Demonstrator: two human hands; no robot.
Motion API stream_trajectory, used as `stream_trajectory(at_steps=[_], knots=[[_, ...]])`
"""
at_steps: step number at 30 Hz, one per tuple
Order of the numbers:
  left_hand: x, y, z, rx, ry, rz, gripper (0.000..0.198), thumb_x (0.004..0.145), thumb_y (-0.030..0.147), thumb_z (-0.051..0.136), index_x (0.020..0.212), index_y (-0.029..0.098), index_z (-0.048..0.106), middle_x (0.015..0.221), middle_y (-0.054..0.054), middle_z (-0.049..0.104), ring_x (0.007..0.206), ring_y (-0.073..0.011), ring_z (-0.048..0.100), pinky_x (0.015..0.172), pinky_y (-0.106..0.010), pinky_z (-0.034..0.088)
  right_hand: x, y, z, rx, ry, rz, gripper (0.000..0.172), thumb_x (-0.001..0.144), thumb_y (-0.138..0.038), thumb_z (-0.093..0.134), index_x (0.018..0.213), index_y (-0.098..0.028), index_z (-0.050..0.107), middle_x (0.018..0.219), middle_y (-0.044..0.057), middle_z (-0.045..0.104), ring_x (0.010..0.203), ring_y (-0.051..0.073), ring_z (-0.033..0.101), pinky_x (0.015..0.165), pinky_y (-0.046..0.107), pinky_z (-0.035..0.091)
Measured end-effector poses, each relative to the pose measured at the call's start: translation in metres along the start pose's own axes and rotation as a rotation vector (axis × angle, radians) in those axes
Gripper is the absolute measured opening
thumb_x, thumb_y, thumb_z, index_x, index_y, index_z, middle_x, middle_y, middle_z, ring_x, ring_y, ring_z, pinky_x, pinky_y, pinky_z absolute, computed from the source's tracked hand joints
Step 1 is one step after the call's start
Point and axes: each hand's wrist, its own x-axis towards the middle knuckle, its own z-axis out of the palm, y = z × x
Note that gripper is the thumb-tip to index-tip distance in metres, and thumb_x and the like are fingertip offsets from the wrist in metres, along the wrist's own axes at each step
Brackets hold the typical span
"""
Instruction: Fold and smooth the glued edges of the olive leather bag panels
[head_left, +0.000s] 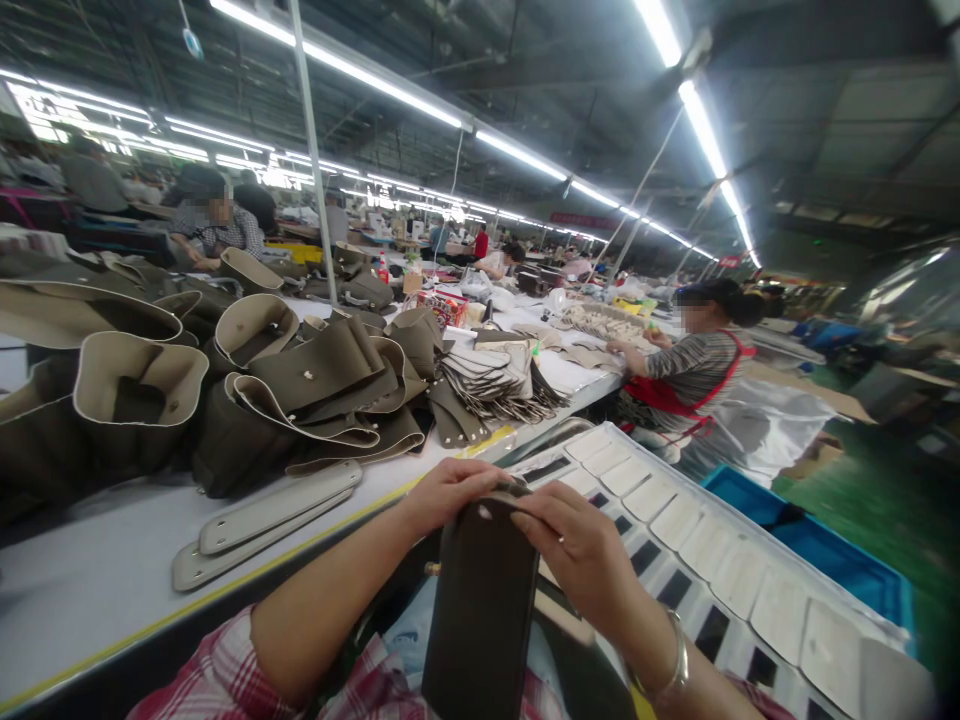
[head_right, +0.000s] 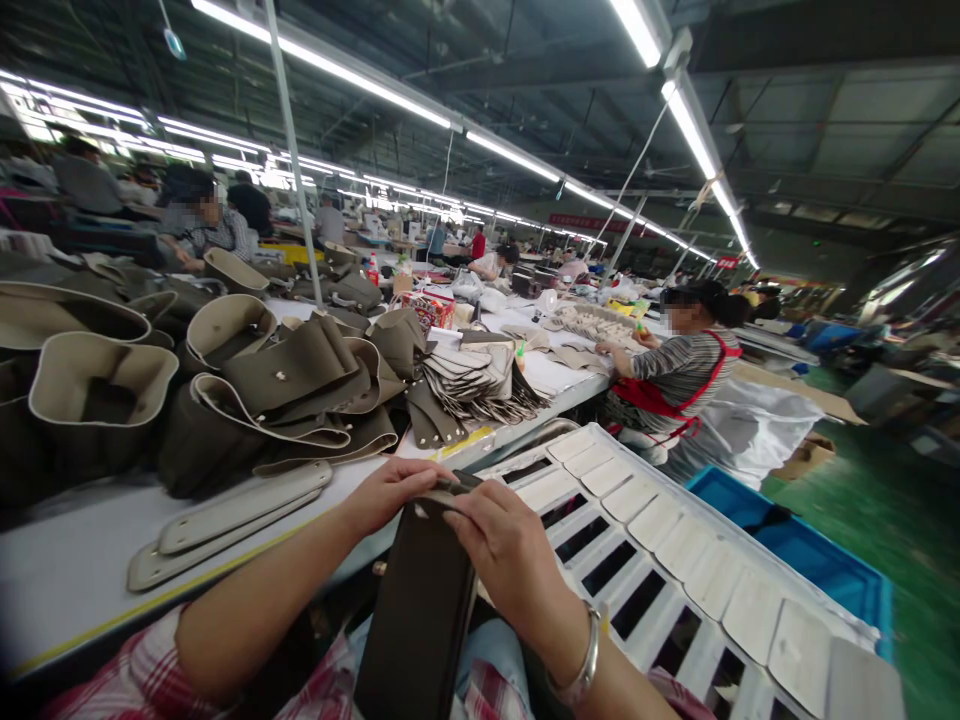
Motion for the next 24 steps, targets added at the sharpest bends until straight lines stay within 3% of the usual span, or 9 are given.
stream_trajectory(at_steps=[4,8,12,17,24], knots=[[-0.004,-0.013,0.002,-0.106,0.143,-0.052,0.063,0.088,0.058,0.024,0.099,0.014,0.068,0.094,-0.007,0.069,0.089,-0.0219,0.060,0.084,-0.034,0.043,0.011,0.008,0.006,0.029,0.079,0.179,0.014,0.086,-0.030,0.055,0.080,-0.020,0.063,0.072,0.002,0.057,0.067,0.014,0.053,0.062,0.025,0.042],[-0.013,-0.009,0.001,-0.032,0.183,-0.030,0.066,0.090,0.057,0.016,0.103,0.016,0.067,0.098,-0.005,0.069,0.096,-0.0214,0.058,0.089,-0.034,0.040,0.016,0.004,0.011,0.025,0.089,0.241,0.014,0.085,-0.030,0.055,0.079,-0.020,0.062,0.074,0.001,0.059,0.067,0.014,0.053,0.063,0.025,0.042],[-0.018,0.002,-0.003,0.078,0.138,0.065,0.052,0.090,0.051,0.030,0.104,0.017,0.066,0.099,-0.004,0.067,0.093,-0.0196,0.057,0.088,-0.030,0.040,0.019,0.000,0.010,0.026,0.068,0.281,0.014,0.084,-0.029,0.056,0.075,-0.019,0.061,0.071,0.001,0.058,0.066,0.014,0.052,0.063,0.025,0.041],[-0.015,0.001,-0.006,0.050,0.095,0.036,0.038,0.082,0.044,0.053,0.103,0.016,0.066,0.089,-0.004,0.067,0.075,-0.0147,0.056,0.072,-0.025,0.043,0.021,-0.002,0.011,0.070,0.078,0.309,0.015,0.083,-0.029,0.055,0.074,-0.019,0.061,0.071,0.001,0.058,0.066,0.014,0.052,0.062,0.025,0.040],[-0.019,0.006,-0.003,0.109,0.171,0.062,0.028,0.084,0.036,0.052,0.098,0.017,0.067,0.087,-0.003,0.065,0.074,-0.0128,0.055,0.067,-0.021,0.044,0.022,0.005,0.024,0.235,0.169,0.409,0.017,0.078,-0.035,0.062,0.078,-0.019,0.056,0.065,-0.002,0.053,0.058,0.011,0.047,0.053,0.022,0.037]])
